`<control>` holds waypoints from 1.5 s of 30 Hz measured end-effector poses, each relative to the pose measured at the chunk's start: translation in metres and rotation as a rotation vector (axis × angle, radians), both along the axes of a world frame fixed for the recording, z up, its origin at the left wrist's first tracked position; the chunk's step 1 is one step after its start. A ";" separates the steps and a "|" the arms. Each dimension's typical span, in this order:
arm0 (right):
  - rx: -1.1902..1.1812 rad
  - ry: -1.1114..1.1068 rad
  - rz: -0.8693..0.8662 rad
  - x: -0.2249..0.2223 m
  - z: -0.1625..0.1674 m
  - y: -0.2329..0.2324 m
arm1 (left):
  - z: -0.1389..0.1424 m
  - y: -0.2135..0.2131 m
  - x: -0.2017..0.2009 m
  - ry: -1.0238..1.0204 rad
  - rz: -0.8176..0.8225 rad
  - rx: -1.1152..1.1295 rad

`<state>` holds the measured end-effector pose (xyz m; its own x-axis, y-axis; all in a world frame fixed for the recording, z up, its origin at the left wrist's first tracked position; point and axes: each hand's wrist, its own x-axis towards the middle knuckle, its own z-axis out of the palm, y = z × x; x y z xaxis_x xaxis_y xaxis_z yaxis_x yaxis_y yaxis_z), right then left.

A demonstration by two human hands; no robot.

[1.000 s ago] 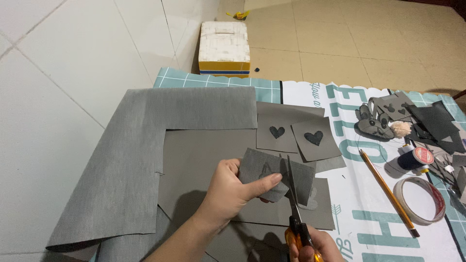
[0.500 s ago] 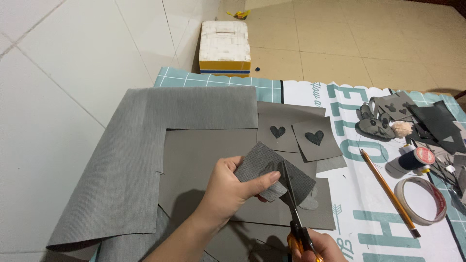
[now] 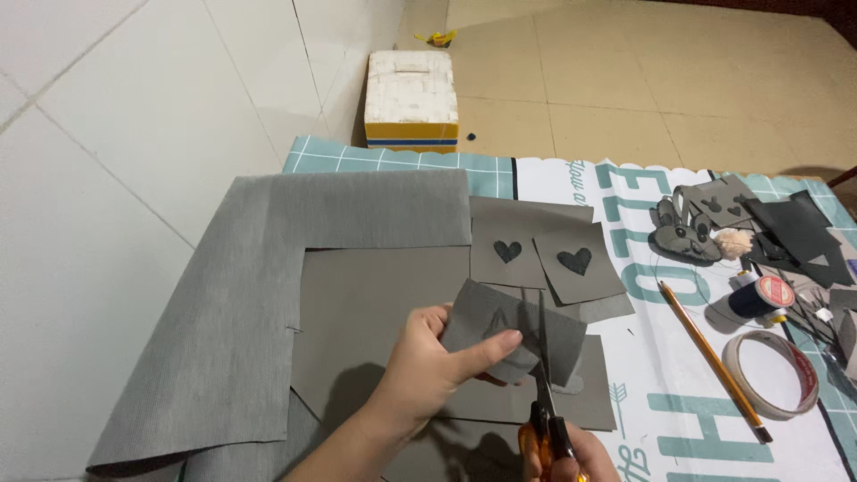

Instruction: The person sketches a cat head outline on a small piece of gray fabric using a pencil, then cuts the shape out with scissors. The person also cuts a small piece of double-sided tape and applies it to the back of the cutout.

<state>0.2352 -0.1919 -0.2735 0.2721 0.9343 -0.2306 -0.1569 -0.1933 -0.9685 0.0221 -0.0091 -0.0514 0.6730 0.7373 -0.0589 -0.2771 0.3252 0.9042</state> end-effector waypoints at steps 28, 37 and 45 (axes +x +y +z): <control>-0.133 0.117 -0.242 -0.020 0.003 0.004 | -0.008 -0.004 0.007 0.044 -0.041 -0.029; -0.125 0.060 -0.155 -0.019 0.007 0.006 | -0.005 -0.004 0.007 0.036 -0.033 -0.036; -0.090 0.083 -0.152 -0.023 0.007 0.003 | -0.009 -0.004 0.007 0.037 -0.018 -0.037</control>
<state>0.2117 -0.1892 -0.2668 0.3847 0.8587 -0.3385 -0.2696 -0.2462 -0.9310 0.0292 -0.0127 -0.0601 0.6830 0.7220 -0.1105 -0.2379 0.3629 0.9009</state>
